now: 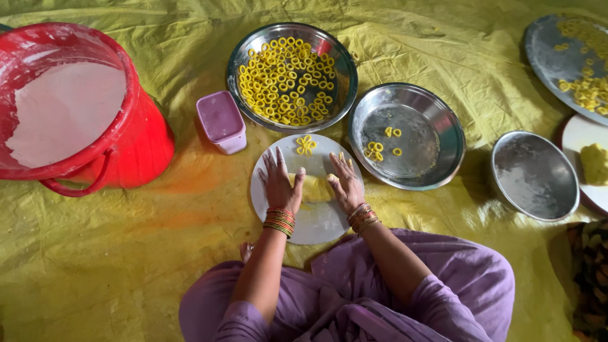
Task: The person kneads and rolls yellow dough on a white board, then shapes small pieces into ring-like forms and places them into a metal tray. The person repeatedly takes small portions of dough, rolls them between the palms, and arranges the finished rings in the tray.
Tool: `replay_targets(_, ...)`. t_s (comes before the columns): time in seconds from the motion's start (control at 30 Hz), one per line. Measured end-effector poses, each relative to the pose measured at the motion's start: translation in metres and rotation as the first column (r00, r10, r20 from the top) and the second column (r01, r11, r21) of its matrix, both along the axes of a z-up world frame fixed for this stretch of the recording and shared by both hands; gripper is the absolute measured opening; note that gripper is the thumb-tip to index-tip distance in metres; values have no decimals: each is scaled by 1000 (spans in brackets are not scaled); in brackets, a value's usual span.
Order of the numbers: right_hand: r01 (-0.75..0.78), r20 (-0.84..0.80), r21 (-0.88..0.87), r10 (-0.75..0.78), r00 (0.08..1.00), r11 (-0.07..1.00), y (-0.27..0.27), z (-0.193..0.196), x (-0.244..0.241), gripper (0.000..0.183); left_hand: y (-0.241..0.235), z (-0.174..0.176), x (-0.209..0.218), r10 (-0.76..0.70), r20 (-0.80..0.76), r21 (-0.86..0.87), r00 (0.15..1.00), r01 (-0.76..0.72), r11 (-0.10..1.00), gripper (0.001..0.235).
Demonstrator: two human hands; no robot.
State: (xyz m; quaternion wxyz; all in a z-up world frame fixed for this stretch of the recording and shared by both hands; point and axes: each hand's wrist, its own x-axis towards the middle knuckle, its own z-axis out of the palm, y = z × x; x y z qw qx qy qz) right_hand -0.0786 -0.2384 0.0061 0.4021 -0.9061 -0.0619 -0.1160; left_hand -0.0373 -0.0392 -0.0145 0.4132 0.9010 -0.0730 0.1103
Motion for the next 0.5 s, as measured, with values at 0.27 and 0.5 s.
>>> replay_targets(0.27, -39, -12, 96, 41, 999, 995, 34, 16, -3, 87, -18, -3, 0, -68, -32, -287, 997, 56, 956, 86)
replay_targets(0.5, -92, 63, -40, 94, 994, 995, 45, 3, -6, 83, -30, 10, -7, -209, -83, -678, 974, 98, 728, 75)
